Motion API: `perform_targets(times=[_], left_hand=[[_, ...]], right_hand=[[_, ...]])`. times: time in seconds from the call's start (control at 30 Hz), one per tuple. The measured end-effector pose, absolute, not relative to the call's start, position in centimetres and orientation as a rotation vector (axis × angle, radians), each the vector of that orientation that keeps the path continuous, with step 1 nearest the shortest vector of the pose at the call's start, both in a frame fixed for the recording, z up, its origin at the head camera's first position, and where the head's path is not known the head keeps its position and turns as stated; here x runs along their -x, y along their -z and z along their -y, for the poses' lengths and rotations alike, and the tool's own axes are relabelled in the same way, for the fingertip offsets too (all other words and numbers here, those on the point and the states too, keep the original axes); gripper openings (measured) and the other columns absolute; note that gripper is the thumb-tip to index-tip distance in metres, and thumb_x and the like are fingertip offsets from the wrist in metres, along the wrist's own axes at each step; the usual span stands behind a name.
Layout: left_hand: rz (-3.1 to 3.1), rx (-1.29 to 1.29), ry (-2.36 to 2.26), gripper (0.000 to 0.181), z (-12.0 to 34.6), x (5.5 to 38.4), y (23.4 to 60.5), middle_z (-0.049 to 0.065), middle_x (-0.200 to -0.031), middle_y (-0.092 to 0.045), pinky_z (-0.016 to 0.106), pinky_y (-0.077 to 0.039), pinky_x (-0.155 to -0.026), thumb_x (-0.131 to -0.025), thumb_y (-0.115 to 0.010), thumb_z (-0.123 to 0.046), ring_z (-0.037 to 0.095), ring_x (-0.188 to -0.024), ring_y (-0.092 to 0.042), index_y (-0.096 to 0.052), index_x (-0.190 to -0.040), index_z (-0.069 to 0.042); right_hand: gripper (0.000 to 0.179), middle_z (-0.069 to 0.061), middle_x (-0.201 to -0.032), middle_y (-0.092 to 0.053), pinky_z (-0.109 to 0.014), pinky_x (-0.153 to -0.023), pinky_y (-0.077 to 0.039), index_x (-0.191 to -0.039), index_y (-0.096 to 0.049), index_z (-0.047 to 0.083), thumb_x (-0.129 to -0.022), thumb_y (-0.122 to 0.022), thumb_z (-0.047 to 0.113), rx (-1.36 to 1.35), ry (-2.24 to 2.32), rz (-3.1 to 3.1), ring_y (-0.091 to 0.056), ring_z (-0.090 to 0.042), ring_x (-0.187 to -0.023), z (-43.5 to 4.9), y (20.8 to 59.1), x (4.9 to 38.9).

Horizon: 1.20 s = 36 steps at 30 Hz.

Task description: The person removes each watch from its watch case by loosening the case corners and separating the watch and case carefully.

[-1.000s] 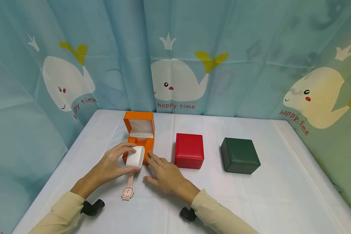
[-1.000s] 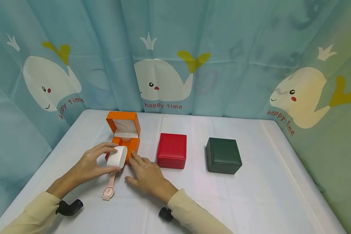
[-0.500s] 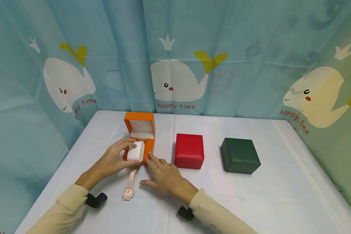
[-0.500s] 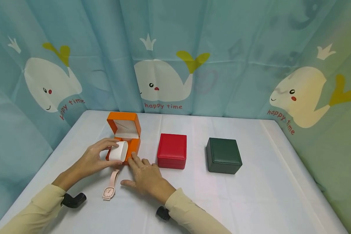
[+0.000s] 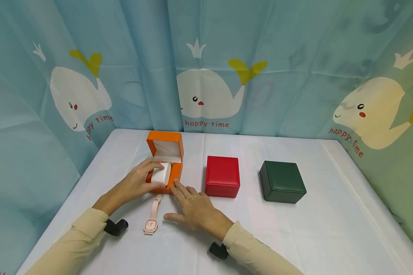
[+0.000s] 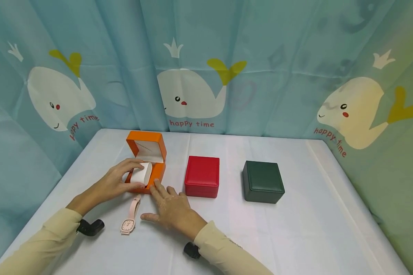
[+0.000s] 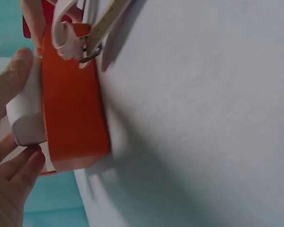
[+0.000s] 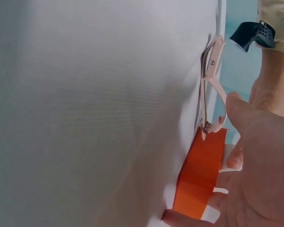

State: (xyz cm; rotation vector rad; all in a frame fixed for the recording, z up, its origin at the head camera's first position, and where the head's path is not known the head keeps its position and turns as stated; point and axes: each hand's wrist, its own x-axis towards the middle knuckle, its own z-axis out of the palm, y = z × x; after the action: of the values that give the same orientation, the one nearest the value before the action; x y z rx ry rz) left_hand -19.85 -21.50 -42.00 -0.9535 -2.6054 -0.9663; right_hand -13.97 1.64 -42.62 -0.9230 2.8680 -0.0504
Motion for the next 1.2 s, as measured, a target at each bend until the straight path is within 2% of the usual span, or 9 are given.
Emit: perform_targets(times=[0.27,0.5,0.73,1.2], left_hand=[[2.628,1.002,0.927,0.051,21.28,20.45,41.85,0.019,-0.131,-0.057,0.055,-0.048,-0.098,-0.077,-0.090,-0.014,0.036,-0.118,-0.057,-0.066,-0.120,0.001],[2.709,0.989,0.941,0.051,21.13,20.65,41.96,0.019,-0.134,-0.054,0.056,-0.046,-0.101,-0.083,-0.087,-0.018,0.037,-0.120,-0.055,-0.063,-0.123,0.002],[2.725,1.024,0.908,0.048,21.03,20.86,42.30,0.019,-0.137,-0.052,0.054,-0.045,-0.103,-0.085,-0.085,-0.015,0.036,-0.123,-0.053,-0.061,-0.124,0.001],[2.840,0.944,0.863,0.041,20.75,20.18,42.32,0.022,-0.145,-0.050,0.060,-0.041,-0.105,-0.092,-0.077,-0.016,0.042,-0.129,-0.050,-0.061,-0.127,-0.001]], right_hand=[[0.089,-0.001,-0.169,-0.016,-0.042,-0.098,-0.050,-0.163,-0.024,0.020,-0.095,-0.047,0.071,0.936,0.019,-2.864,-0.042,-0.024,-0.140,-1.64,42.63,14.02],[0.089,0.000,-0.169,-0.016,-0.043,-0.099,-0.049,-0.163,-0.024,0.020,-0.095,-0.048,0.071,0.937,0.015,-2.869,-0.042,-0.024,-0.139,-1.67,42.77,13.96],[0.089,0.000,-0.169,-0.016,-0.043,-0.098,-0.049,-0.163,-0.025,0.020,-0.095,-0.047,0.072,0.938,-0.001,-2.887,-0.042,-0.023,-0.139,-1.68,42.90,13.85],[0.089,0.001,-0.169,-0.016,-0.044,-0.099,-0.048,-0.163,-0.025,0.019,-0.095,-0.052,0.070,0.927,-0.010,-2.886,-0.041,-0.022,-0.140,-1.61,42.86,13.88]])
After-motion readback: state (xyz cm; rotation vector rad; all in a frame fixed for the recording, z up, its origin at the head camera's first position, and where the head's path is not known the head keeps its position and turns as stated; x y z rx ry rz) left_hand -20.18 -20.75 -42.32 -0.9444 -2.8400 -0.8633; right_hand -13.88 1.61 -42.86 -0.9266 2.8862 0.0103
